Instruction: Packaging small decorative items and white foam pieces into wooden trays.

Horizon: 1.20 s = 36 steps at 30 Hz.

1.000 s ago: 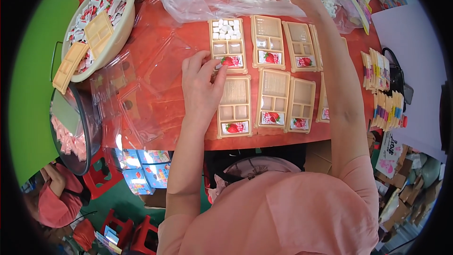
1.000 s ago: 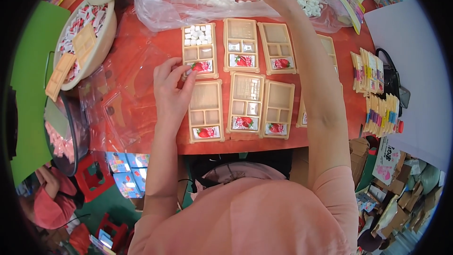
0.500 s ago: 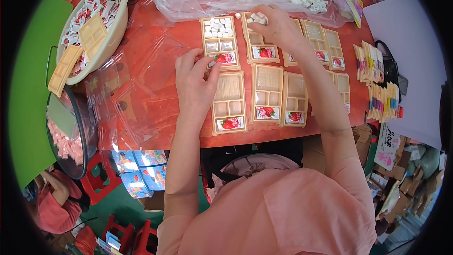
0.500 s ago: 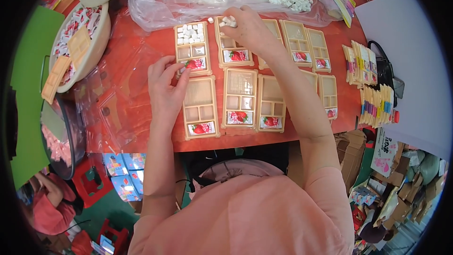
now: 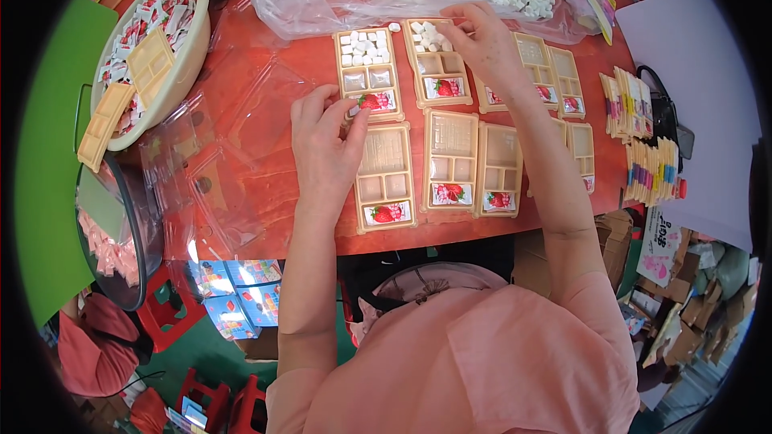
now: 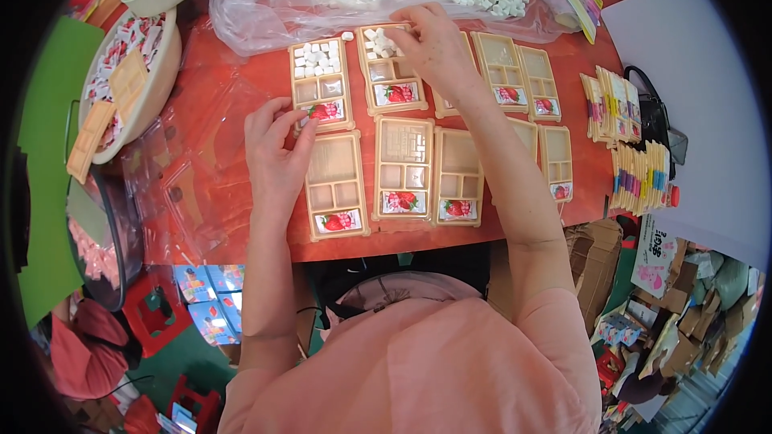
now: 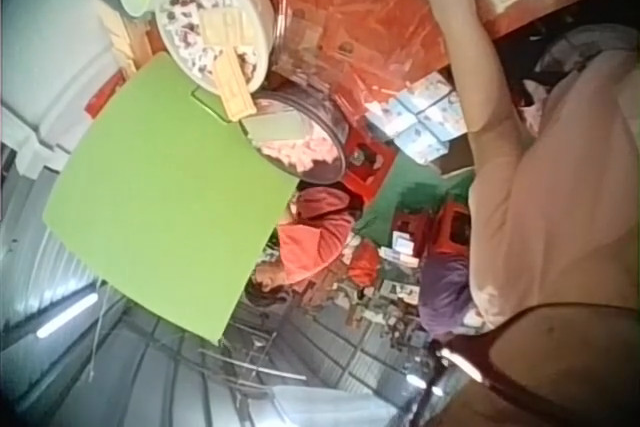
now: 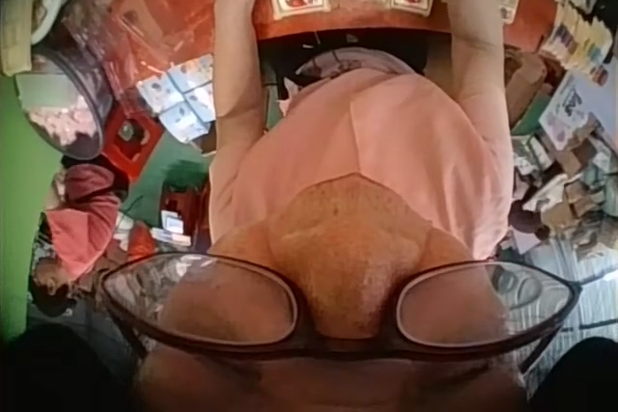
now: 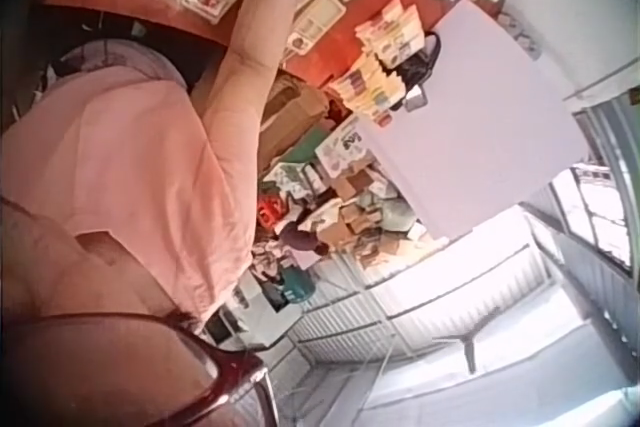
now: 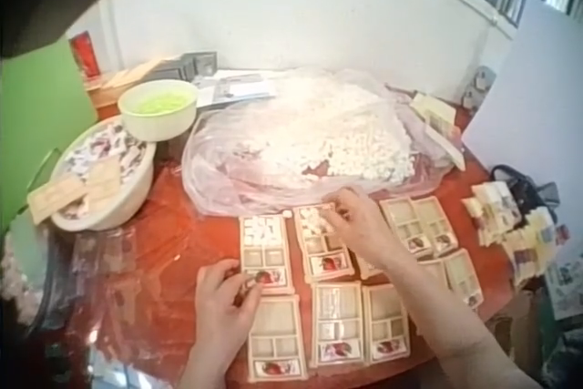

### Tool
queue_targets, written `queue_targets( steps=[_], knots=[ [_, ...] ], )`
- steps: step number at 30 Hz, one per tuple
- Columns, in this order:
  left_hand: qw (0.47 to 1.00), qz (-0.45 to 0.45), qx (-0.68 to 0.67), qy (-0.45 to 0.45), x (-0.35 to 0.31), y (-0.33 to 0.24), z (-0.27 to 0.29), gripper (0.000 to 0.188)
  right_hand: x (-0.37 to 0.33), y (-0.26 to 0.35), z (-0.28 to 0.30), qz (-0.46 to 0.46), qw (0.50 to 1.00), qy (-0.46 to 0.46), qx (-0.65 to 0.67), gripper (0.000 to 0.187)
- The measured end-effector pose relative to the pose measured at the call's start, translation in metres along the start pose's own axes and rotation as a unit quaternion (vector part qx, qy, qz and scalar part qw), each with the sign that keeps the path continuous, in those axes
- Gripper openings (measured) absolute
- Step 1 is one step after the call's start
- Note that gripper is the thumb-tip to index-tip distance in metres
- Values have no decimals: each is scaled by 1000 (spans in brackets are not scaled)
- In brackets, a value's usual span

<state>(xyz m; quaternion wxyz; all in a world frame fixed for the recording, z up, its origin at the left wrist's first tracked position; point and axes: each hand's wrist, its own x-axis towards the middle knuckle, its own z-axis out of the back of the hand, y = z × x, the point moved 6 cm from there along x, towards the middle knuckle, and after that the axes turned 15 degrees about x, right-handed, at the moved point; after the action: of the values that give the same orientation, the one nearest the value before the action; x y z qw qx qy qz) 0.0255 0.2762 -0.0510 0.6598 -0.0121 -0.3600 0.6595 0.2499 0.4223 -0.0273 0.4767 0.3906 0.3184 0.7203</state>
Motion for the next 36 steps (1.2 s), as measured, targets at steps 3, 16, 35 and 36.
queue_targets(
  steps=[3,16,35,36],
  knots=[
    [1000,5,-3,3,0,1,-1,22,-1,-7,2,6,1000,22,3,24],
    [1000,14,-4,9,0,2,-2,22,-1,3,-20,93,991,75,-56,18],
    [1000,2,-2,-7,1,1,0,20,15,27,-62,122,961,76,-236,21],
    [1000,-2,4,-9,1,0,0,20,16,27,-65,120,961,74,-238,21]
  ],
)
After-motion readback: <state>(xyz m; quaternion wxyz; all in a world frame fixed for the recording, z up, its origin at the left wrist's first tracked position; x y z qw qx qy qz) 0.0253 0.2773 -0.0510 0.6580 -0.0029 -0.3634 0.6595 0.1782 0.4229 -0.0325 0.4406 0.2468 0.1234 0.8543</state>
